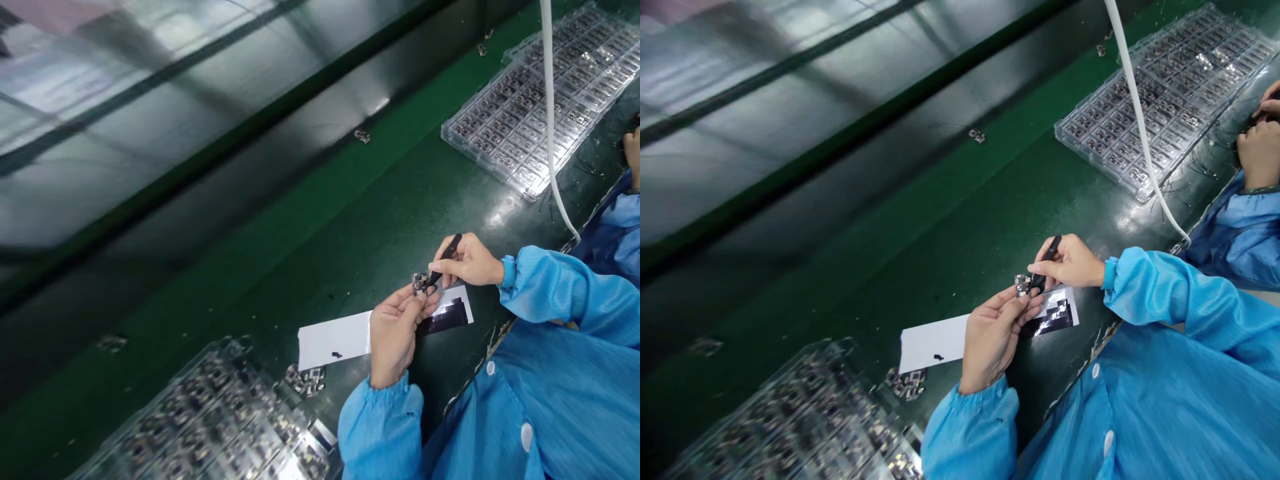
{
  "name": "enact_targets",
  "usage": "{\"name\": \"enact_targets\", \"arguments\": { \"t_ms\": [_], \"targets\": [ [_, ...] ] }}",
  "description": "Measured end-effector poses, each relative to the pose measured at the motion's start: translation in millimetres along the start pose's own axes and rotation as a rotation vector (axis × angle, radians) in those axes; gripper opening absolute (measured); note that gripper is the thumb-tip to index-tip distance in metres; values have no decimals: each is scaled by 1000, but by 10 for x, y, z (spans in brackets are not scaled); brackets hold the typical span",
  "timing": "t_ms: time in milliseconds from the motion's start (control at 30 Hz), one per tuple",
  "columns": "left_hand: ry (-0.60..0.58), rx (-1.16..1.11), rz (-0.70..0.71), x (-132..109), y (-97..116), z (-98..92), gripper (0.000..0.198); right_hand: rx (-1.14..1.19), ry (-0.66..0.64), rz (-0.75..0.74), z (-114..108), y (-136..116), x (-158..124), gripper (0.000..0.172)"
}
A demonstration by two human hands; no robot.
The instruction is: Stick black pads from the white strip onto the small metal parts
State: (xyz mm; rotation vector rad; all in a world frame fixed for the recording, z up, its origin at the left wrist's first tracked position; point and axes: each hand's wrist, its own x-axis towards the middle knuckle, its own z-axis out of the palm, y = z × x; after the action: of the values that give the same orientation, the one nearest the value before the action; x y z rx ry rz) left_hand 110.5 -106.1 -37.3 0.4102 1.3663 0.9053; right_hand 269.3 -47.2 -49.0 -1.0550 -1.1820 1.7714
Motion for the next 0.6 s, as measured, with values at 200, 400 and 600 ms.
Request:
{"name": "enact_targets", "arguments": {
  "t_ms": [200, 400, 600],
  "targets": [
    [8, -10, -7, -8, 1, 0, 35, -49, 14, -84, -4, -14, -41, 24],
    [10, -22, -3, 5, 11, -1, 35, -80, -1, -103, -9, -36, -63, 29],
    [20, -42, -9, -16, -19, -17, 32, -67, 134, -162, -27, -42, -42, 30]
  ]
}}
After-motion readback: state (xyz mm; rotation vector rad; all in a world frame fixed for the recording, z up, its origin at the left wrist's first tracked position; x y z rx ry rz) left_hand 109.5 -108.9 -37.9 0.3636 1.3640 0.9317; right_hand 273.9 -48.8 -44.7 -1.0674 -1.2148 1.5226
